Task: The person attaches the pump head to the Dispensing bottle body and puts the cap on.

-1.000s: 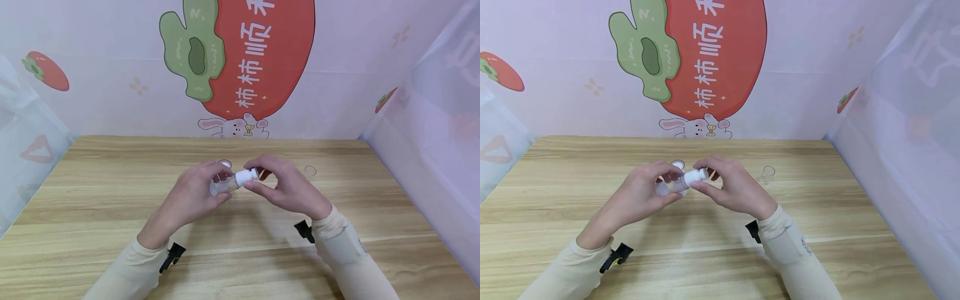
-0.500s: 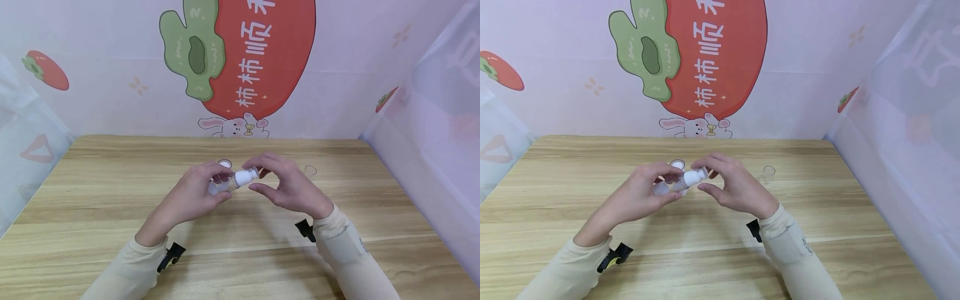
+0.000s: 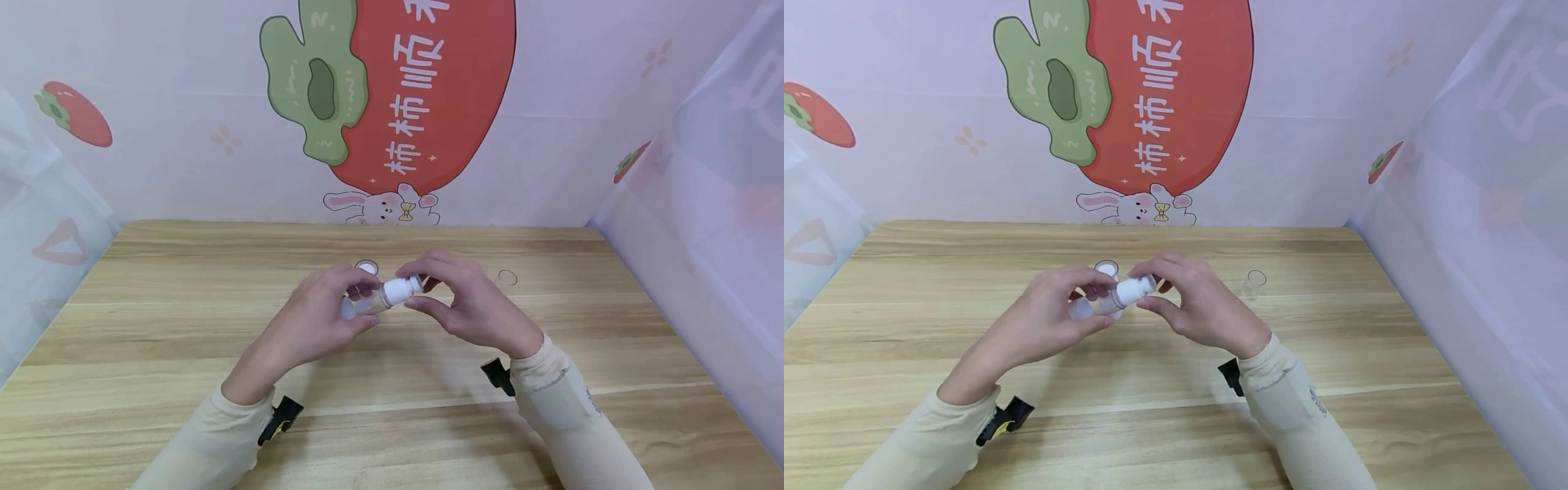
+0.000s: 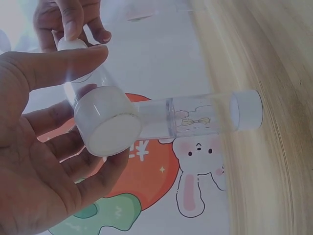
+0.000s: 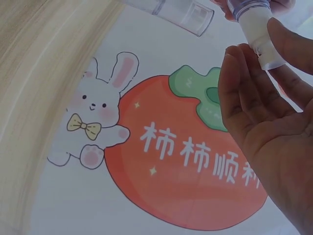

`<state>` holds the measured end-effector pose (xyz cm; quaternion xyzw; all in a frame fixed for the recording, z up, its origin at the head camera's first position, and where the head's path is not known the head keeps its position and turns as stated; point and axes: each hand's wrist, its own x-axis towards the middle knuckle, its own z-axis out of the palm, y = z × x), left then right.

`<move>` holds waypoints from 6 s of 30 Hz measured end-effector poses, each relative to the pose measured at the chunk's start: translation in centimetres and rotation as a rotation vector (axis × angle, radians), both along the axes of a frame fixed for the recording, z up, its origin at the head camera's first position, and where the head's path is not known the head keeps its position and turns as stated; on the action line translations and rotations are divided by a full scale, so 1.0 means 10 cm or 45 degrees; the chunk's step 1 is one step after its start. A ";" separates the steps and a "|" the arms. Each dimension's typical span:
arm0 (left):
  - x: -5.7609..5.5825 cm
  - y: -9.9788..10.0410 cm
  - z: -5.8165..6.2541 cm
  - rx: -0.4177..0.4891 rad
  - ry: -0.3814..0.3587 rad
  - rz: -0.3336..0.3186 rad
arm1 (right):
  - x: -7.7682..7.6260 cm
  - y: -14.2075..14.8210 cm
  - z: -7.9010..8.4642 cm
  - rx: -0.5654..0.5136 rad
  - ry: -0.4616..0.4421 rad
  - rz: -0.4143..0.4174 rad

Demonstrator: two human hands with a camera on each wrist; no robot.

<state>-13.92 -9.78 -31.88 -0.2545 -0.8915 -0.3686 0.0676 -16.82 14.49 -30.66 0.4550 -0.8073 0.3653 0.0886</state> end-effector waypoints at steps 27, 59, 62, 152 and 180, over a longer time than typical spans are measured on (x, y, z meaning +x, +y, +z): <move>0.02 0.04 -0.03 -0.127 0.202 0.062 | 0.01 -0.04 -0.01 0.105 -0.126 -0.132; -0.03 -0.01 -0.02 -0.003 -0.022 -0.056 | -0.01 0.01 0.00 0.047 -0.016 -0.016; -0.02 -0.01 -0.01 -0.004 -0.040 -0.061 | -0.01 0.01 0.00 0.040 -0.004 -0.009; 0.01 0.05 -0.01 -0.058 0.091 -0.022 | 0.02 -0.03 -0.04 0.066 -0.086 -0.029; 0.01 0.07 -0.03 -0.099 0.160 0.008 | 0.04 -0.08 -0.05 0.200 -0.291 -0.228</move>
